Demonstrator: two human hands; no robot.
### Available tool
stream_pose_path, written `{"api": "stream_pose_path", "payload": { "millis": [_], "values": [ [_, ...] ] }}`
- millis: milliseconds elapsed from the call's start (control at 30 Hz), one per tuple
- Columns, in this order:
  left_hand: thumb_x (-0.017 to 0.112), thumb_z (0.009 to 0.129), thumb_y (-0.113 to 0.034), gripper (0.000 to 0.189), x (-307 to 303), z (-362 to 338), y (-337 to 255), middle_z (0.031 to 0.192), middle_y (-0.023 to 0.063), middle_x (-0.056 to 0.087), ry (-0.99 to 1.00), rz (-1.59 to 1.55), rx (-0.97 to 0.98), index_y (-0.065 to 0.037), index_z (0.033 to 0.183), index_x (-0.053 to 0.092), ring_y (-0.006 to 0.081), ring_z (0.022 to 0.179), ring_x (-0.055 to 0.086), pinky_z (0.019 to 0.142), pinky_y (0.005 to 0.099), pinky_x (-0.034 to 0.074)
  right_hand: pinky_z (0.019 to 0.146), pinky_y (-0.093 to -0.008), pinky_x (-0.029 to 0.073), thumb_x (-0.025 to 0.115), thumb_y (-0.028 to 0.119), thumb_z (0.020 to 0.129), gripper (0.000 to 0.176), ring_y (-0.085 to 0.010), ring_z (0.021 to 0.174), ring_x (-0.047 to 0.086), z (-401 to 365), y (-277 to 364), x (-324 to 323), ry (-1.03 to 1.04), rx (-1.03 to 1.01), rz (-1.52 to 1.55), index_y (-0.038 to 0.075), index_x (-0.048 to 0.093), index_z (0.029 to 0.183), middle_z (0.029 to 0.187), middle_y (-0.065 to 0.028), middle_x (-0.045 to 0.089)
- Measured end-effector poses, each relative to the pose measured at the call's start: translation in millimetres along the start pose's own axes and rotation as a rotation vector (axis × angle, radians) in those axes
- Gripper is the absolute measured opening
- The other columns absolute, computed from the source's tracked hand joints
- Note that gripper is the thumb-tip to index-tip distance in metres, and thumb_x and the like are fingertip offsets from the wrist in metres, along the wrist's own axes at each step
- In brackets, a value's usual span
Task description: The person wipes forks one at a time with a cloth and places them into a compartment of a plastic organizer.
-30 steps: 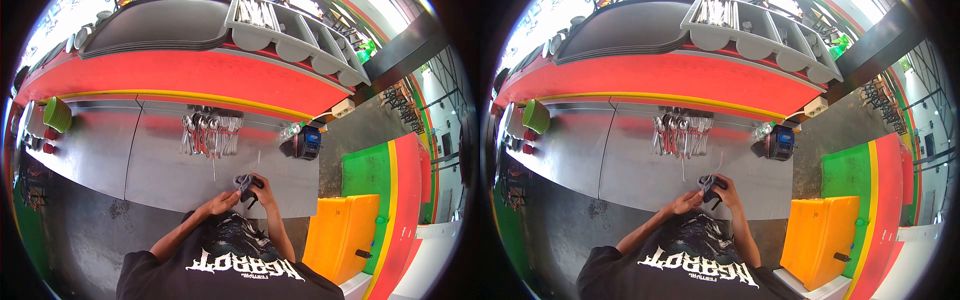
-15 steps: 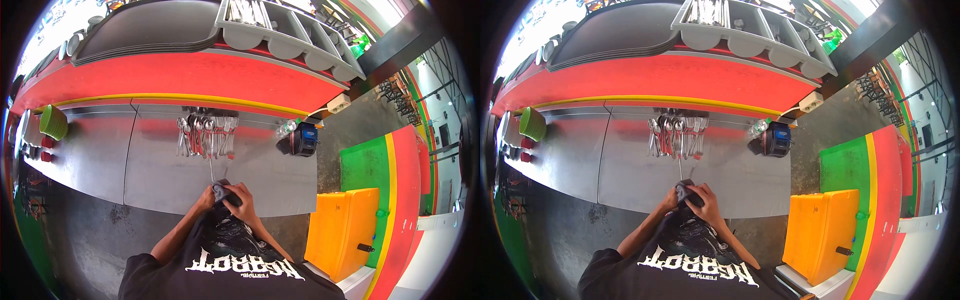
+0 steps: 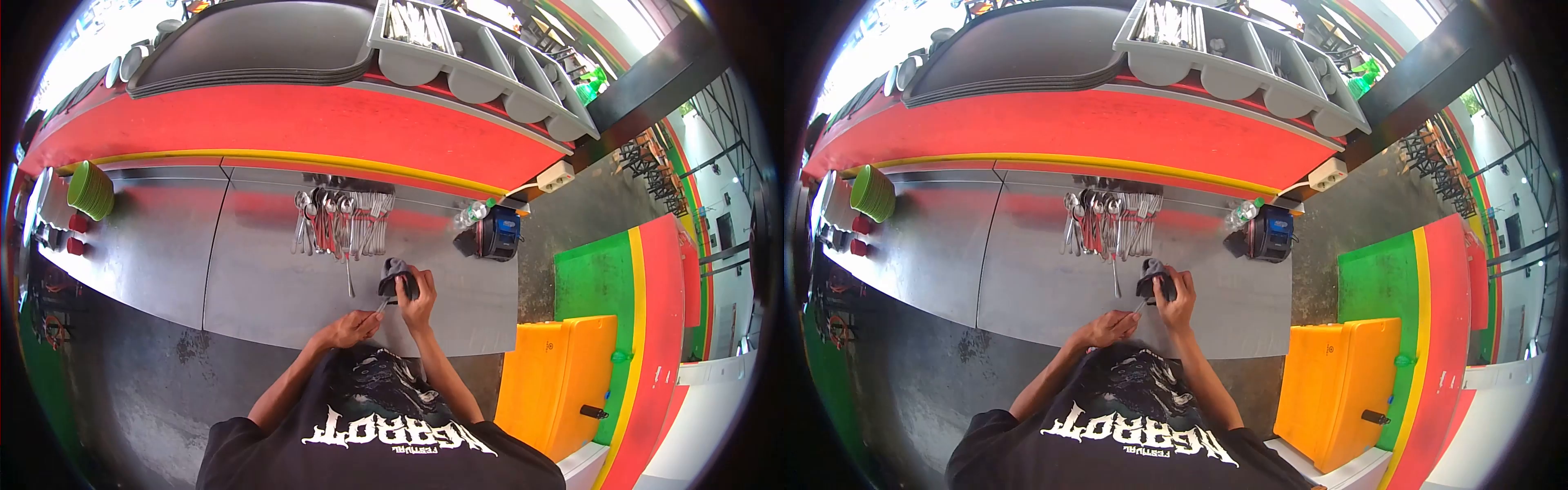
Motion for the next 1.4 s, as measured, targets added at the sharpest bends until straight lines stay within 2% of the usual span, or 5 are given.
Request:
{"api": "stream_pose_path", "payload": {
  "millis": [367, 833, 1100, 1200, 1400],
  "values": [
    [0.031, 0.109, -0.039, 0.05, -4, -26, -31, 0.066, -0.0037, 0.039, 0.027, -0.136, 0.083, -0.007, 0.073, 0.045, 0.0102, 0.06, 0.036, 0.057, 0.0288, 0.036, 0.054, -0.0284, 0.049, 0.071, 0.026, 0.091, 0.029, -0.0113, 0.069, 0.059, 13, -76, -35, -0.159, 0.735, 0.281, 0.001, 0.065, 0.105, 0.084, -0.0033, 0.064],
    [0.039, 0.107, -0.029, 0.041, -2, -1, -14, 0.069, 0.0077, 0.055, -0.435, 0.094, 0.227, 0.002, 0.087, 0.057, 0.0149, 0.066, 0.05, 0.064, 0.0359, 0.043, 0.069, -0.0375, 0.049, 0.079, 0.008, 0.067, 0.049, -0.031, 0.078, 0.06, -29, 65, -32, 0.303, -0.066, 0.273, 0.003, 0.063, 0.113, 0.088, -0.0138, 0.058],
    [0.049, 0.103, -0.025, 0.034, -5, -11, -40, 0.066, 0.0084, 0.048, -0.04, 0.122, 0.016, 0.002, 0.083, 0.057, 0.0191, 0.059, 0.049, 0.062, 0.0374, 0.045, 0.066, -0.0365, 0.046, 0.074, -0.004, 0.064, 0.045, -0.0301, 0.072, 0.057, -18, 34, -35, 0.13, 0.006, 0.121, 0.002, 0.064, 0.107, 0.081, -0.0133, 0.055],
    [0.044, 0.106, -0.027, 0.037, 7, -18, -36, 0.064, 0.0074, 0.046, -0.239, 0.41, 0.606, 0.001, 0.084, 0.055, 0.0192, 0.057, 0.043, 0.057, 0.0357, 0.042, 0.066, -0.0354, 0.047, 0.075, 0.0, 0.067, 0.038, -0.028, 0.072, 0.058, -13, 7, -37, 0.093, 0.011, 0.096, 0.0, 0.065, 0.104, 0.081, -0.0126, 0.057],
    [0.034, 0.108, -0.042, 0.05, 15, -23, -39, 0.065, 0.0012, 0.044, 0.185, 0.098, -0.017, -0.003, 0.079, 0.05, 0.0137, 0.063, 0.042, 0.063, 0.0317, 0.04, 0.072, -0.0361, 0.05, 0.078, 0.014, 0.077, 0.033, -0.027, 0.078, 0.063, -10, -54, -50, -0.062, 0.272, 0.09, 0.0, 0.067, 0.104, 0.086, -0.013, 0.064]
  ]
}}
Point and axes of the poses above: each hand's wrist, its own z-axis towards the middle knuckle, its own x-axis out of the palm, y = z × x, the point moved 4 cm from there along z, towards the middle knuckle
